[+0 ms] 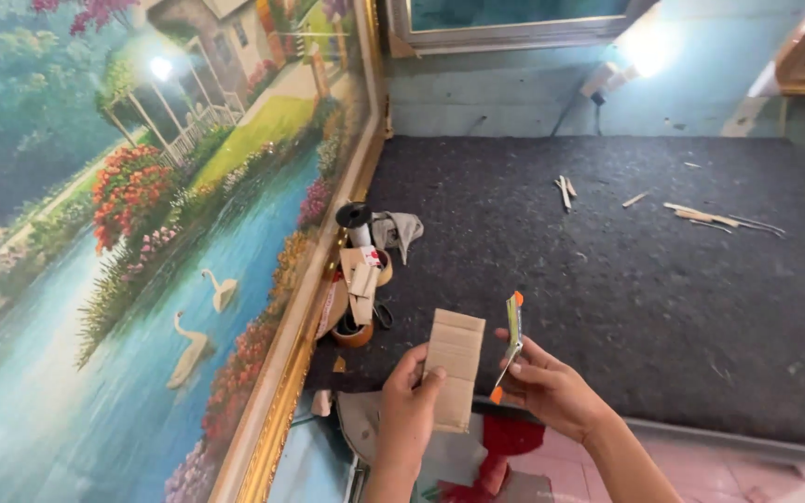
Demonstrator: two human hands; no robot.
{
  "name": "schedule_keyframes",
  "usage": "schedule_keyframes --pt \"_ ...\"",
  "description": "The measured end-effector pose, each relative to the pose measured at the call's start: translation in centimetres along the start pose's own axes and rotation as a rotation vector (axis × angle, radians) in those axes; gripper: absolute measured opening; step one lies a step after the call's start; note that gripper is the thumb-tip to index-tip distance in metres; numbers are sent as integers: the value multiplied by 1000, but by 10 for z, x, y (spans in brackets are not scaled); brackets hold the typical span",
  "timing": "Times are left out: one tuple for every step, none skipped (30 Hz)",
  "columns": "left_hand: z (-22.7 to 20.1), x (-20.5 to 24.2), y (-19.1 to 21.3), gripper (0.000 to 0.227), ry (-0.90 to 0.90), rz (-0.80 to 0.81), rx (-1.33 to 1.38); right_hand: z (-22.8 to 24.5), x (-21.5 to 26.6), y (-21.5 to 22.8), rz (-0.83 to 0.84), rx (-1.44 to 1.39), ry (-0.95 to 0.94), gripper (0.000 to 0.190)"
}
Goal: Applying protective cardboard corners and tape to a large picture frame to prepare it for transport or storage.
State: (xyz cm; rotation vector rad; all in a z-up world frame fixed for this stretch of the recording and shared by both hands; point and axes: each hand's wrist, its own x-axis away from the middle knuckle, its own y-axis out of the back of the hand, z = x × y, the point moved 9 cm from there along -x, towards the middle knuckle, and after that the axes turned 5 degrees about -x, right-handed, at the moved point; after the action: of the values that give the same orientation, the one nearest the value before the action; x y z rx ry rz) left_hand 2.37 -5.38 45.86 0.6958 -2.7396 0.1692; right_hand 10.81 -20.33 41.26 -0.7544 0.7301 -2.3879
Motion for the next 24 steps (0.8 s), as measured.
schedule_keyframes --pt "0 15 -8 34 40 46 -92 -1 15 -3 56 40 37 47" --pt "0 29 -18 38 75 94 -185 -2 30 -4 112 83 76 48" --pt "5 35 -26 38 72 117 -195 -2 42 0 94 75 94 48" --pt "9 42 -32 31 34 103 -234 -2 55 4 92 81 141 40" --pt "12 49 -38 24 -4 89 -272 -1 69 8 90 88 188 32" --pt "14 59 -47 24 -3 113 -277 -4 79 20 69 83 200 32" --pt "16 69 -56 21 17 130 -240 -3 90 28 106 -25 242 27" --pt "17 77 -66 18 31 144 -206 0 99 36 150 -133 290 25" --pt "19 84 -77 18 26 165 -214 3 112 46 136 -137 309 25" --pt "20 91 -88 17 -5 196 -301 5 124 66 19 -180 326 16" --pt "20 98 -100 16 -38 227 -388 7 137 86 -98 -224 341 21" --pt "28 101 -112 16 -39 253 -396 15 158 82 -118 -232 358 21" --pt "29 106 -130 17 -130 322 -381 21 180 88 -294 20 333 29" --pt "29 113 -151 18 -223 391 -363 32 204 94 -467 269 299 38" --pt "29 123 -168 18 -226 417 -369 29 214 121 -489 259 311 38" --pt "32 131 -183 19 -198 433 -403 28 223 145 -487 231 359 23" --pt "35 139 -199 20 -171 448 -438 28 232 170 -485 205 407 9" --pt "41 146 -218 20 -172 472 -443 30 249 185 -505 197 416 9" --pt "46 152 -233 21 -164 450 -402 31 268 206 -569 117 437 9" --pt "52 157 -250 22 -158 424 -359 33 286 227 -627 37 460 12" --pt "61 164 -269 22 -161 443 -362 37 303 240 -642 32 471 12" --pt "65 171 -286 16 -196 418 -372 42 326 258 -722 -13 482 11" --pt "69 178 -305 11 -231 392 -382 46 350 276 -802 -59 493 16" --pt "80 187 -327 11 -231 406 -381 47 367 296 -814 -60 500 16"
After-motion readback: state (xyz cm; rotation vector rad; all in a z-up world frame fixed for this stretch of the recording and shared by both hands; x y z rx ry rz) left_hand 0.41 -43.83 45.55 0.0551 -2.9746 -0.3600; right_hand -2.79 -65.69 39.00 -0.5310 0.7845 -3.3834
